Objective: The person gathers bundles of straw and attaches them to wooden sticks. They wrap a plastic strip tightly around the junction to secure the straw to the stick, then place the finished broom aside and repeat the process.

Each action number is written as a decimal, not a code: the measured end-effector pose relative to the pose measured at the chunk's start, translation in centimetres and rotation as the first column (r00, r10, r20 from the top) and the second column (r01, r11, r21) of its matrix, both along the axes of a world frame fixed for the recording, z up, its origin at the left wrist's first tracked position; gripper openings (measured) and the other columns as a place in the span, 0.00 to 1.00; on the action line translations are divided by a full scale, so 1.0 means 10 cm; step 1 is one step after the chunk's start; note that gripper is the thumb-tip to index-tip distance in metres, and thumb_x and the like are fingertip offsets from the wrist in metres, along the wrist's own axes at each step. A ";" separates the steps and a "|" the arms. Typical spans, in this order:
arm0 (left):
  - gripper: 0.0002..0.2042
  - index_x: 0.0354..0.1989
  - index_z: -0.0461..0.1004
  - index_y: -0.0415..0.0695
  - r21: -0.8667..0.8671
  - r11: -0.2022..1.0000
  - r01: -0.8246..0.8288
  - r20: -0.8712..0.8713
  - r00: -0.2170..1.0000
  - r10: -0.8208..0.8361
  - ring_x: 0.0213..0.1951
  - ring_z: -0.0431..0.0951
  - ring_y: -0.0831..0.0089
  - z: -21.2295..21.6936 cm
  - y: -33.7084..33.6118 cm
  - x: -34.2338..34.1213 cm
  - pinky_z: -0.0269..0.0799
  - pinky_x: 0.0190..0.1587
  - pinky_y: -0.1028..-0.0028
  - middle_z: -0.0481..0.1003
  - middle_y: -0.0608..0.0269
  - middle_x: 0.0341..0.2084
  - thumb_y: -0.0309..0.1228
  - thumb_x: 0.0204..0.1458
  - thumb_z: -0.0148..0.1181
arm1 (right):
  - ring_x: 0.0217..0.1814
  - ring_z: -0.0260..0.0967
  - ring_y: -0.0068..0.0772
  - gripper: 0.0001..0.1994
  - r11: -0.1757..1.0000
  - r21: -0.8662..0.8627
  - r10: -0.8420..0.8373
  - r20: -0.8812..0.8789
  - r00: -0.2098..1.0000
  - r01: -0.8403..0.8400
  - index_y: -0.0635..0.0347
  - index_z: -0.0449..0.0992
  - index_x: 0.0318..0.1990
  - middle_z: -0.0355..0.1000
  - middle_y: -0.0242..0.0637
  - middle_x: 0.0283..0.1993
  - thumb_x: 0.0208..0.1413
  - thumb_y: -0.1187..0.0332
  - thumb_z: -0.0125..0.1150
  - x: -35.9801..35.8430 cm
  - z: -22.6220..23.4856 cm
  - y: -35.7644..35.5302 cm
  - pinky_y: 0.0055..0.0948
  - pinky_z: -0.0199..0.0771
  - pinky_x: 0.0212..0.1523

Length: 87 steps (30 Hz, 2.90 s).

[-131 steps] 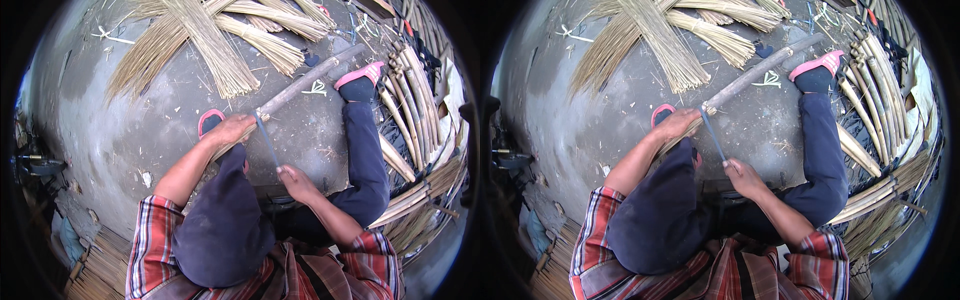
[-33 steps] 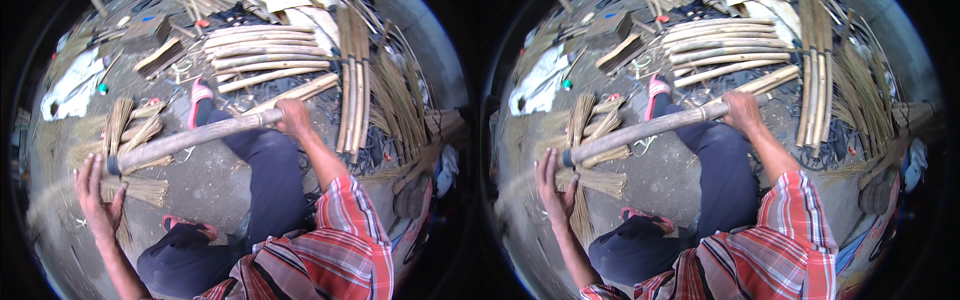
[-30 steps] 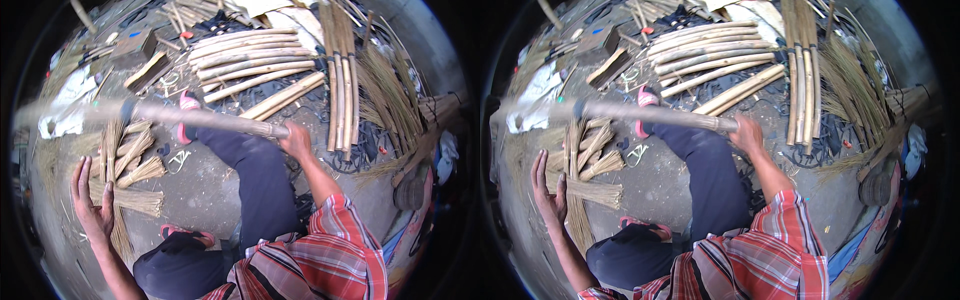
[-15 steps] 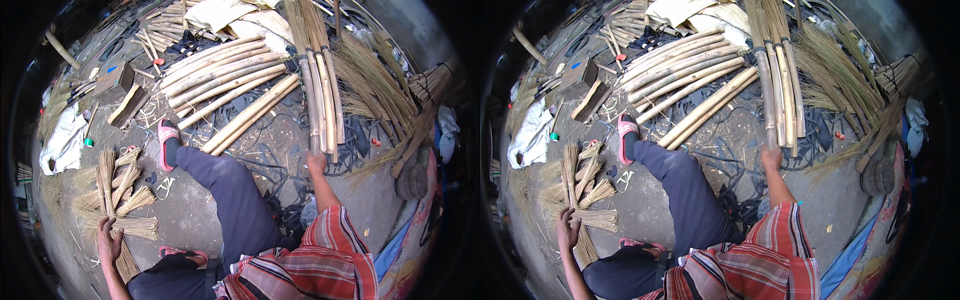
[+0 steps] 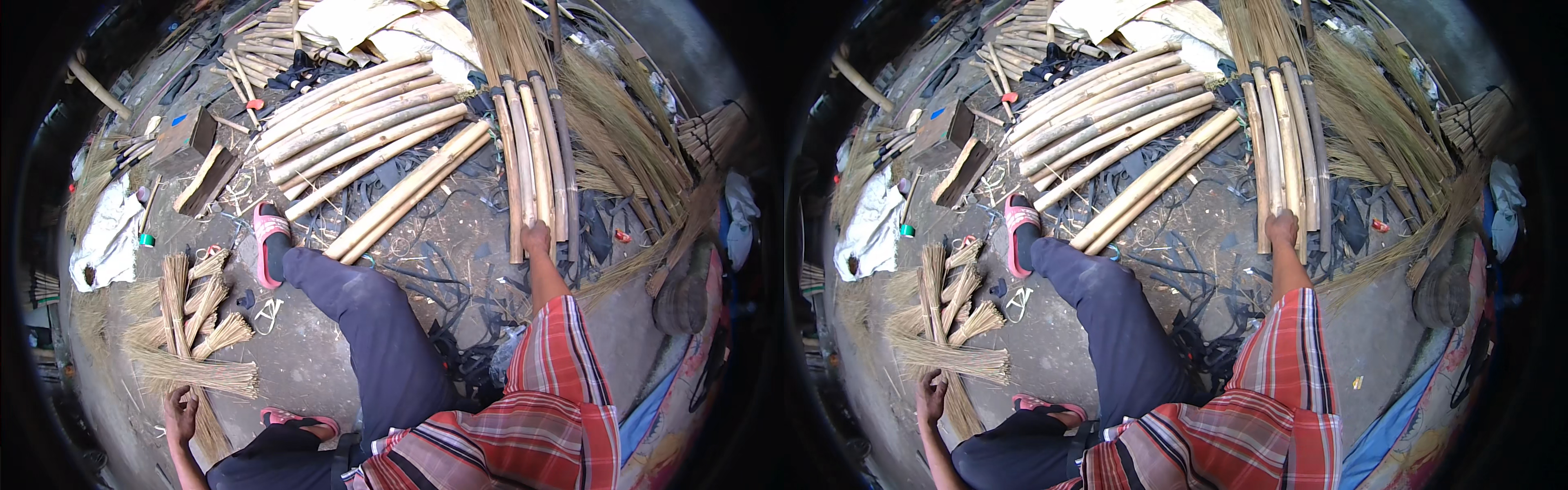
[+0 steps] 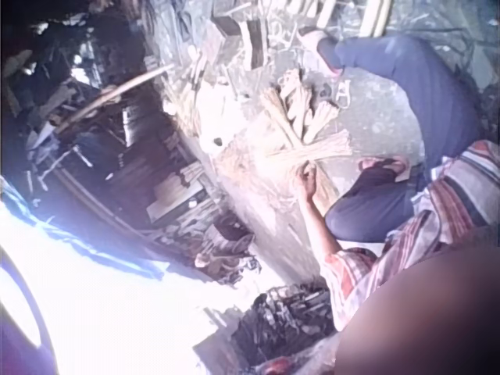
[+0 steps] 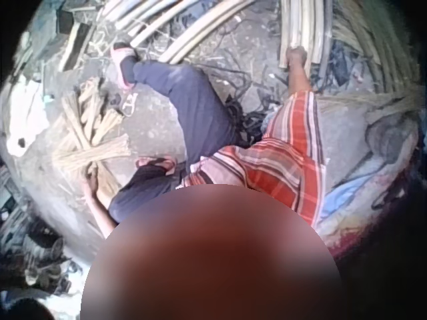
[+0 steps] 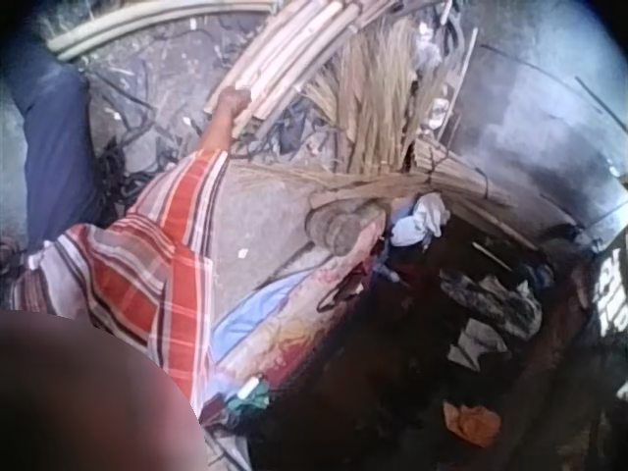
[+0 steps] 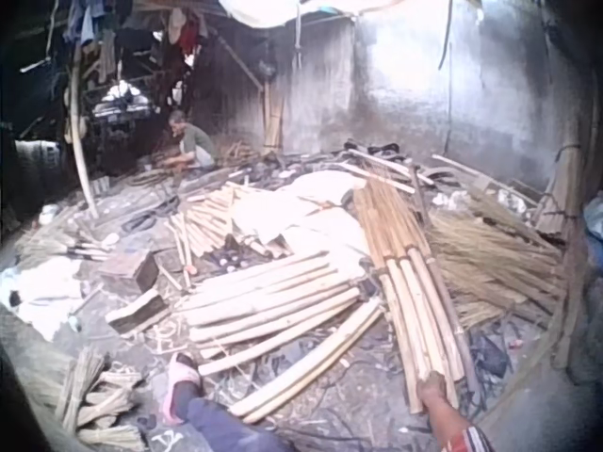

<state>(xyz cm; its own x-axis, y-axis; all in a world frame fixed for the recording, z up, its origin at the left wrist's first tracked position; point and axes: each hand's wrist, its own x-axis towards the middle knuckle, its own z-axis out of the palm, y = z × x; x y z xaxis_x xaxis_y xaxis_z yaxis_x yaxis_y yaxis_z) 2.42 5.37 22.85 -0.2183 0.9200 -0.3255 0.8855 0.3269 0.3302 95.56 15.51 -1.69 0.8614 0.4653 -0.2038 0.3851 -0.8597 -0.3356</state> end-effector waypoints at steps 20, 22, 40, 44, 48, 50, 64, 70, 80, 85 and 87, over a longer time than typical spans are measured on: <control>0.25 0.62 0.76 0.39 0.057 0.998 0.025 -0.036 0.999 -0.023 0.54 0.82 0.52 0.25 0.22 0.35 0.77 0.55 0.58 0.78 0.42 0.55 0.40 0.61 0.67 | 0.51 0.78 0.71 0.27 0.943 0.302 0.107 0.128 0.986 -0.141 0.58 0.78 0.53 0.81 0.63 0.45 0.57 0.46 0.69 -0.58 0.30 -0.27 0.58 0.78 0.52; 0.23 0.62 0.76 0.40 0.198 0.967 0.163 -0.209 0.970 -0.121 0.60 0.76 0.44 0.48 0.36 0.62 0.72 0.62 0.55 0.75 0.39 0.58 0.35 0.59 0.67 | 0.46 0.78 0.73 0.23 0.919 0.308 0.177 0.234 0.956 -0.246 0.56 0.77 0.49 0.81 0.61 0.41 0.58 0.47 0.70 -0.71 0.38 -0.48 0.60 0.78 0.45; 0.36 0.72 0.68 0.49 0.381 0.672 0.635 -0.541 0.743 -0.395 0.69 0.70 0.51 1.53 0.89 1.24 0.54 0.77 0.47 0.70 0.50 0.68 0.55 0.60 0.66 | 0.38 0.70 0.64 0.09 0.190 0.237 0.700 0.648 0.301 -0.953 0.59 0.73 0.34 0.69 0.50 0.32 0.47 0.74 0.68 -1.64 1.50 0.07 0.51 0.69 0.38; 0.34 0.67 0.74 0.51 0.151 0.843 0.516 -0.246 0.846 -0.474 0.60 0.79 0.54 1.58 0.74 1.00 0.67 0.69 0.54 0.80 0.51 0.56 0.61 0.59 0.63 | 0.37 0.67 0.62 0.12 0.071 0.200 0.737 0.650 0.186 -0.977 0.61 0.71 0.36 0.66 0.49 0.33 0.44 0.76 0.67 -1.76 1.61 0.31 0.49 0.66 0.38; 0.35 0.59 0.81 0.51 -0.090 0.903 0.421 -0.018 0.905 -0.424 0.49 0.84 0.56 1.57 0.61 0.87 0.77 0.50 0.58 0.84 0.51 0.42 0.67 0.56 0.63 | 0.40 0.66 0.65 0.11 0.014 0.119 0.748 0.657 0.089 -0.993 0.61 0.71 0.37 0.66 0.51 0.35 0.44 0.75 0.65 -1.83 1.67 0.52 0.49 0.65 0.41; 0.34 0.58 0.82 0.50 -0.149 0.896 0.417 0.055 0.909 -0.414 0.46 0.83 0.57 1.48 0.55 0.84 0.77 0.48 0.59 0.84 0.51 0.42 0.67 0.57 0.63 | 0.43 0.66 0.67 0.13 0.029 0.040 0.784 0.618 0.048 -0.999 0.61 0.70 0.39 0.67 0.53 0.37 0.45 0.74 0.64 -1.85 1.70 0.66 0.51 0.64 0.42; 0.21 0.48 0.80 0.41 -0.133 0.991 0.008 0.591 0.804 0.072 0.31 0.69 0.83 -0.23 0.10 0.43 0.65 0.34 0.79 0.77 0.72 0.31 0.49 0.66 0.63 | 0.60 0.77 0.59 0.20 0.464 0.203 0.853 0.161 0.497 -0.862 0.59 0.81 0.57 0.79 0.57 0.57 0.65 0.57 0.63 -2.10 1.14 0.89 0.50 0.76 0.61; 0.23 0.50 0.80 0.40 -0.212 0.967 -0.142 0.590 0.770 0.243 0.31 0.70 0.83 -1.09 -0.34 0.09 0.67 0.35 0.78 0.76 0.72 0.31 0.50 0.65 0.66 | 0.58 0.77 0.59 0.15 0.595 -0.042 0.797 -0.101 0.596 -0.803 0.57 0.84 0.51 0.80 0.55 0.53 0.65 0.59 0.61 -2.29 0.27 0.03 0.51 0.76 0.59; 0.22 0.49 0.79 0.32 -0.205 0.938 -0.280 0.515 0.784 0.346 0.34 0.74 0.78 -1.57 -0.62 0.34 0.70 0.37 0.72 0.78 0.64 0.32 0.45 0.64 0.65 | 0.52 0.79 0.63 0.11 0.595 -0.148 0.793 -0.054 0.607 -0.790 0.64 0.83 0.46 0.80 0.59 0.48 0.64 0.68 0.57 -2.12 -1.17 -0.07 0.57 0.78 0.55; 0.31 0.54 0.80 0.34 -0.075 0.965 -0.249 0.459 0.851 0.256 0.46 0.83 0.65 -1.62 -0.75 0.48 0.77 0.52 0.65 0.84 0.49 0.42 0.47 0.51 0.78 | 0.62 0.74 0.54 0.22 0.738 0.159 0.674 -0.213 0.708 -0.655 0.65 0.75 0.61 0.78 0.50 0.57 0.70 0.57 0.57 -1.80 -0.79 0.24 0.48 0.70 0.62; 0.33 0.57 0.79 0.36 -0.089 0.961 -0.262 0.425 0.863 0.275 0.47 0.84 0.60 -1.66 -0.80 0.50 0.77 0.53 0.64 0.84 0.47 0.43 0.46 0.47 0.80 | 0.47 0.79 0.37 0.18 0.798 0.260 0.602 -0.357 0.714 -0.543 0.62 0.76 0.60 0.82 0.45 0.52 0.69 0.62 0.58 -2.06 -0.20 0.49 0.35 0.76 0.47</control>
